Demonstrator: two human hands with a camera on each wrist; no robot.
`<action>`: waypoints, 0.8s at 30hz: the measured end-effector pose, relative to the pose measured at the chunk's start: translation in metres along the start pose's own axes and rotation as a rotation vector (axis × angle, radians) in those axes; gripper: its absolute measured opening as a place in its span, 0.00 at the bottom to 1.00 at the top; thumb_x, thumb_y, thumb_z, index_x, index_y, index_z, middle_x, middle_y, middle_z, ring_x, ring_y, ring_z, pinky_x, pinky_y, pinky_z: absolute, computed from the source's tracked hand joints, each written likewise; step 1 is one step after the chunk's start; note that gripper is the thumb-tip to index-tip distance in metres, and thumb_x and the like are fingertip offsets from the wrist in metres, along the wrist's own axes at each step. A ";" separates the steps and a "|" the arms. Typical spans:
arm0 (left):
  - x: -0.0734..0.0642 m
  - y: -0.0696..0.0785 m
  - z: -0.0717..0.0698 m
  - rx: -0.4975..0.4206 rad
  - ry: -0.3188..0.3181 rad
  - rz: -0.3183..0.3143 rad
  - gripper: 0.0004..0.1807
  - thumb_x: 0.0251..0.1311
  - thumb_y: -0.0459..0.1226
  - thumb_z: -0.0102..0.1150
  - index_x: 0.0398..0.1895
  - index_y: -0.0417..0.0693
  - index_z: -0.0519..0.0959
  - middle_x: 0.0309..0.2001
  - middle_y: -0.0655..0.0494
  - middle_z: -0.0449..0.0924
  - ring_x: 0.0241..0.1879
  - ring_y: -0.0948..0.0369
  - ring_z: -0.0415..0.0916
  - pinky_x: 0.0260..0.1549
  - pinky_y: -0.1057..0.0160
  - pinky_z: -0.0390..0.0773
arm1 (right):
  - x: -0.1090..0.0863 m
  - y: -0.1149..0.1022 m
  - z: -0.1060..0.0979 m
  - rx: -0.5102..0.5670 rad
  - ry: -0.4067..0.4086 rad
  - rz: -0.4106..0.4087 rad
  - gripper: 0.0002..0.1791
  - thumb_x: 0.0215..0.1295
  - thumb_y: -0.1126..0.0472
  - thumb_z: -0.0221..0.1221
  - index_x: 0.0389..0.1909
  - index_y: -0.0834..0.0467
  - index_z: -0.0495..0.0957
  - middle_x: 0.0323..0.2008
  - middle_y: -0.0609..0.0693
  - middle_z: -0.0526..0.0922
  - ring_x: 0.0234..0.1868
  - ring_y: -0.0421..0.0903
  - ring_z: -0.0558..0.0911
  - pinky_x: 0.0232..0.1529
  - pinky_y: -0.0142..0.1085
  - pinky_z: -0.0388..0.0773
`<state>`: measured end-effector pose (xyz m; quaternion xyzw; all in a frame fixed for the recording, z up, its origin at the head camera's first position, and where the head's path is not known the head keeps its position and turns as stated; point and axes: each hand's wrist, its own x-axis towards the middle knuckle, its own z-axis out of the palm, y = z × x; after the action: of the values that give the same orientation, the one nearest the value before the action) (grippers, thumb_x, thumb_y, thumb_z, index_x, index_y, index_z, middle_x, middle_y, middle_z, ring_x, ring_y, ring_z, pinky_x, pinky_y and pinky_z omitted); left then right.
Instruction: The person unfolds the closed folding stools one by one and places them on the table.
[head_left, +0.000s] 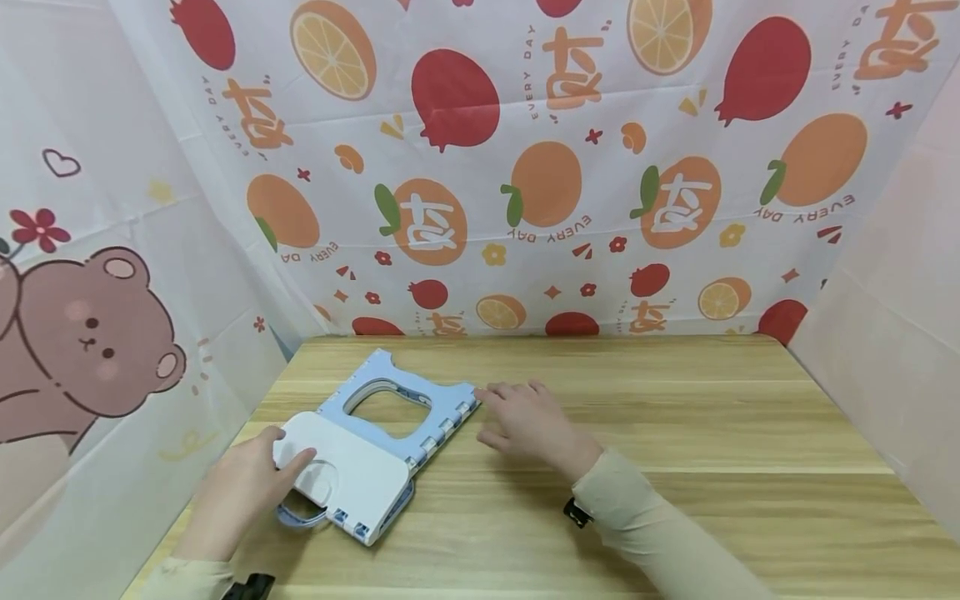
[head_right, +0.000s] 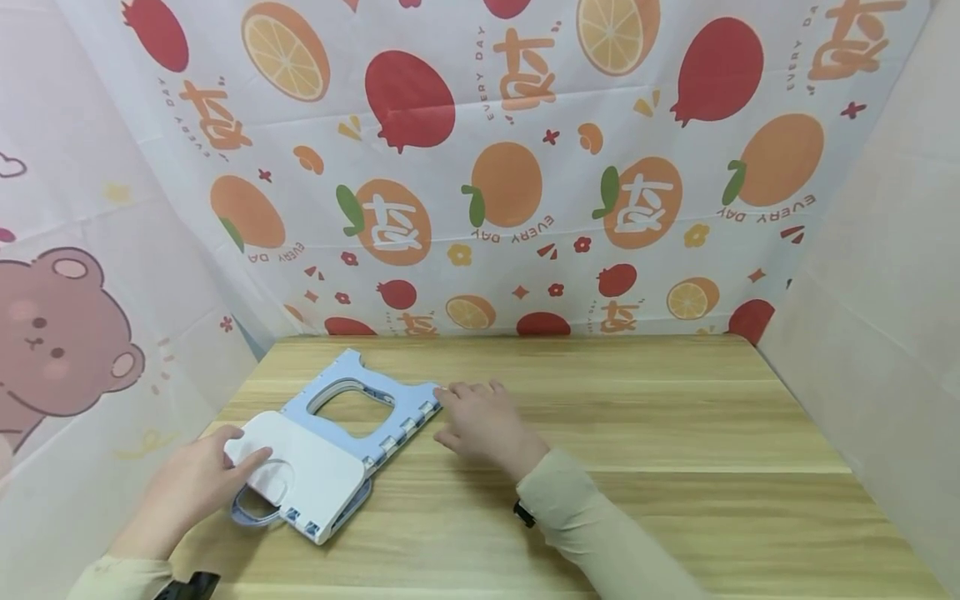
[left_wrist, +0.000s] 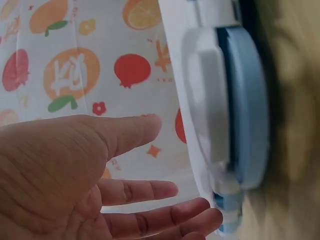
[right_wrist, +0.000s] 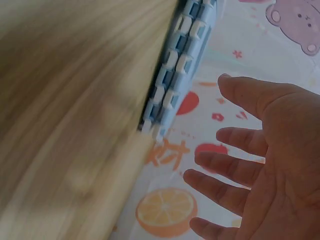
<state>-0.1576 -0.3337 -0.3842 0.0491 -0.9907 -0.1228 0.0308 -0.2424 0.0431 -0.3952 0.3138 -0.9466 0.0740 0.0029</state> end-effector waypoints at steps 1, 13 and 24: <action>-0.001 -0.003 0.000 0.004 -0.010 -0.013 0.40 0.74 0.56 0.61 0.64 0.22 0.72 0.55 0.22 0.82 0.54 0.27 0.80 0.48 0.31 0.80 | 0.002 -0.003 0.001 -0.011 -0.011 -0.004 0.37 0.78 0.40 0.62 0.81 0.48 0.67 0.76 0.52 0.76 0.76 0.54 0.75 0.79 0.63 0.65; -0.011 -0.028 0.006 0.019 -0.099 -0.084 0.41 0.74 0.64 0.57 0.47 0.25 0.75 0.37 0.32 0.81 0.38 0.36 0.81 0.36 0.36 0.79 | 0.029 -0.038 0.024 -0.123 -0.099 -0.098 0.40 0.79 0.38 0.58 0.85 0.45 0.59 0.83 0.50 0.65 0.83 0.50 0.66 0.82 0.59 0.64; -0.010 -0.028 0.012 0.029 -0.094 -0.032 0.41 0.77 0.61 0.54 0.48 0.23 0.77 0.41 0.22 0.82 0.45 0.25 0.81 0.45 0.30 0.79 | 0.035 -0.054 0.039 -0.142 -0.110 -0.128 0.41 0.78 0.38 0.59 0.85 0.45 0.59 0.86 0.49 0.59 0.84 0.50 0.64 0.82 0.59 0.64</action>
<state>-0.1457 -0.3565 -0.4028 0.0594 -0.9919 -0.1109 -0.0187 -0.2365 -0.0264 -0.4244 0.3761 -0.9262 -0.0112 -0.0222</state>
